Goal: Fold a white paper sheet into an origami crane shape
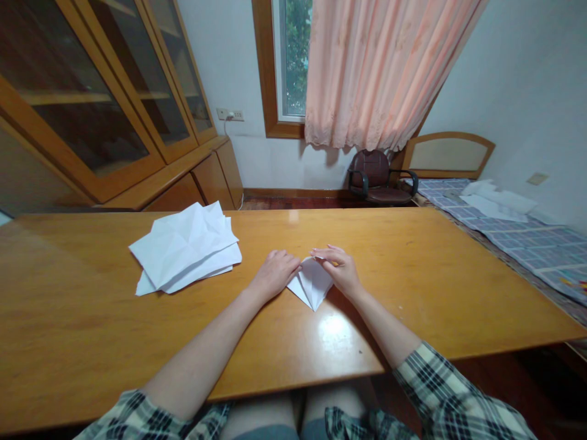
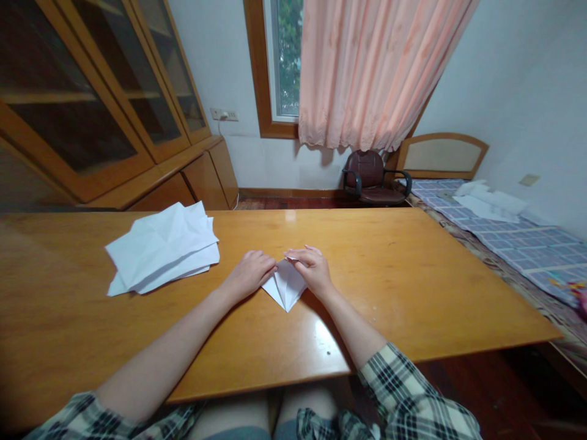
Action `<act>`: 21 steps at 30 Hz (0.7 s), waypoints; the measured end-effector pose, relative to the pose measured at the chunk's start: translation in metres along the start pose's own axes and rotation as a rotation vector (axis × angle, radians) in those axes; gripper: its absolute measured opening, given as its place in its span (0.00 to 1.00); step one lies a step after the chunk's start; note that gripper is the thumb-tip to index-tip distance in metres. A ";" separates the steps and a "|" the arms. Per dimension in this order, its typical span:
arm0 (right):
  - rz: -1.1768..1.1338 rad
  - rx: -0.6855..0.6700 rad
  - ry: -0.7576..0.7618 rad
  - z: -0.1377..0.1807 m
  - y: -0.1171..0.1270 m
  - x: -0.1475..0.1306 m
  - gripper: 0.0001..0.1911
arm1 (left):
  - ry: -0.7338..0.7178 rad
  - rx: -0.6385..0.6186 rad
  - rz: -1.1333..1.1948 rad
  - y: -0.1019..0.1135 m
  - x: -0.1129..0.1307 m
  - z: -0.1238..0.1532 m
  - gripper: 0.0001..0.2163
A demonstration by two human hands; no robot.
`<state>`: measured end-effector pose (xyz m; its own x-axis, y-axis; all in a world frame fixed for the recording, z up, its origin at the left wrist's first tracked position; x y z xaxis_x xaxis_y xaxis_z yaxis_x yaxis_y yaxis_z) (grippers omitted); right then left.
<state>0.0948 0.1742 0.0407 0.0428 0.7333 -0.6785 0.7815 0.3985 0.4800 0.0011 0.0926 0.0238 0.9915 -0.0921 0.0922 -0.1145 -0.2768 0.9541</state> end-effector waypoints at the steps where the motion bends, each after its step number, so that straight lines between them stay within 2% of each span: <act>1: 0.002 0.003 0.005 0.000 0.000 0.000 0.10 | -0.002 -0.003 0.004 -0.001 0.000 0.000 0.09; 9: -0.008 -0.030 -0.004 0.000 -0.004 0.002 0.12 | 0.068 0.046 0.136 0.001 -0.007 0.004 0.09; 13: -0.031 -0.024 -0.011 0.000 -0.004 0.003 0.12 | 0.109 0.064 0.250 -0.002 -0.012 0.008 0.19; 17: -0.032 -0.018 -0.005 0.001 -0.004 0.000 0.11 | 0.128 0.008 0.315 -0.016 -0.012 0.010 0.30; 21: -0.012 -0.027 0.023 0.003 -0.005 -0.005 0.10 | 0.144 -0.011 0.356 -0.025 -0.010 0.010 0.34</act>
<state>0.0922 0.1669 0.0404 0.0190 0.7407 -0.6715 0.7647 0.4219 0.4870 -0.0061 0.0909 -0.0033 0.8886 -0.0446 0.4566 -0.4531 -0.2415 0.8582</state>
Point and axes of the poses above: each hand's wrist, its own z-axis away from the middle knuckle, its own y-axis out of the back of the hand, x = y × z, the point moved 10 cm from there along -z, towards the middle knuckle, and after that the axes turned 5 degrees about z, right-handed, at the moved point
